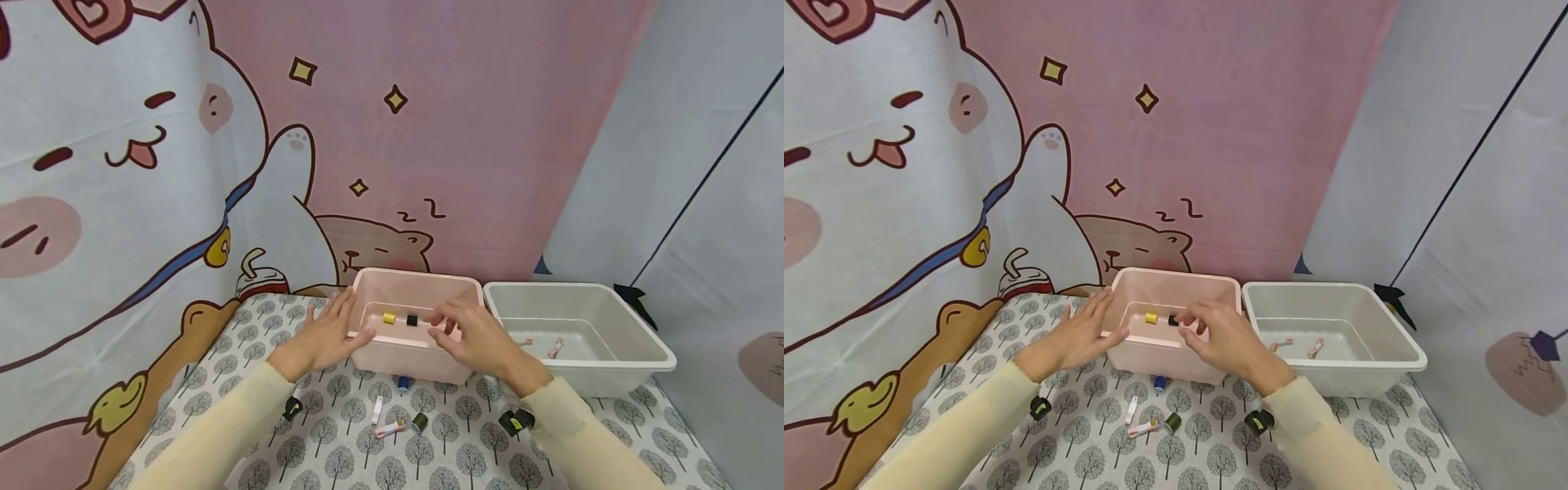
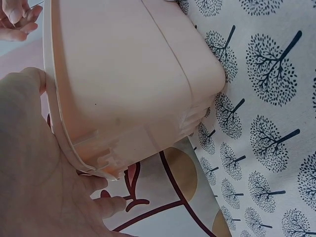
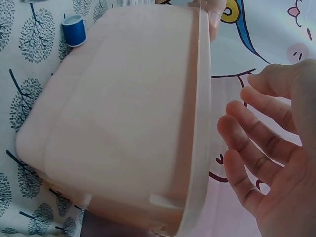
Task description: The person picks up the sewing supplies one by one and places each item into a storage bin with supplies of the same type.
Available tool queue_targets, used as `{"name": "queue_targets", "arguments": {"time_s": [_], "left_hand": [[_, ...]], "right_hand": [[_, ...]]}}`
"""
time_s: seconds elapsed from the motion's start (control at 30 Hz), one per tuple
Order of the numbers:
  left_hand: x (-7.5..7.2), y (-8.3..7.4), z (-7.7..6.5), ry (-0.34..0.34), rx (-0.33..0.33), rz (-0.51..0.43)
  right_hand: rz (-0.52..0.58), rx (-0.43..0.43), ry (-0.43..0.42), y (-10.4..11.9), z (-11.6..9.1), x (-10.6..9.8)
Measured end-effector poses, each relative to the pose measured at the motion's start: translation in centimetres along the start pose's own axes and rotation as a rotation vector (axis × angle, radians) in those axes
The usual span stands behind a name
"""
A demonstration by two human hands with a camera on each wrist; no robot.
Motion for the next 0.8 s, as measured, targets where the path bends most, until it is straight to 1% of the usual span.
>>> {"name": "queue_targets", "arguments": {"time_s": [0.23,0.43,0.57,0.8], "left_hand": [[0.0,0.1,0.0,-0.002,-0.001,0.005],[0.1,0.1,0.1,-0.001,0.001,0.008],[0.1,0.2,0.1,0.011,-0.002,0.014],[0.1,0.1,0.1,0.010,0.000,0.009]], "right_hand": [[0.042,-0.009,-0.026,0.3,-1.2,-0.2],[0.058,0.006,-0.018,0.5,-2.0,-0.2],[0.079,-0.015,-0.029,0.8,-2.5,-0.3],[0.135,-0.058,-0.054,1.3,-3.5,-0.2]]}}
Point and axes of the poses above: each hand's wrist, its own z-axis towards the middle knuckle, its own x-axis out of the palm, y = z × x, the point moved 8 cm from there along z, towards the middle knuckle, and after that the axes turned 15 degrees about -y, right-handed, at the moved point
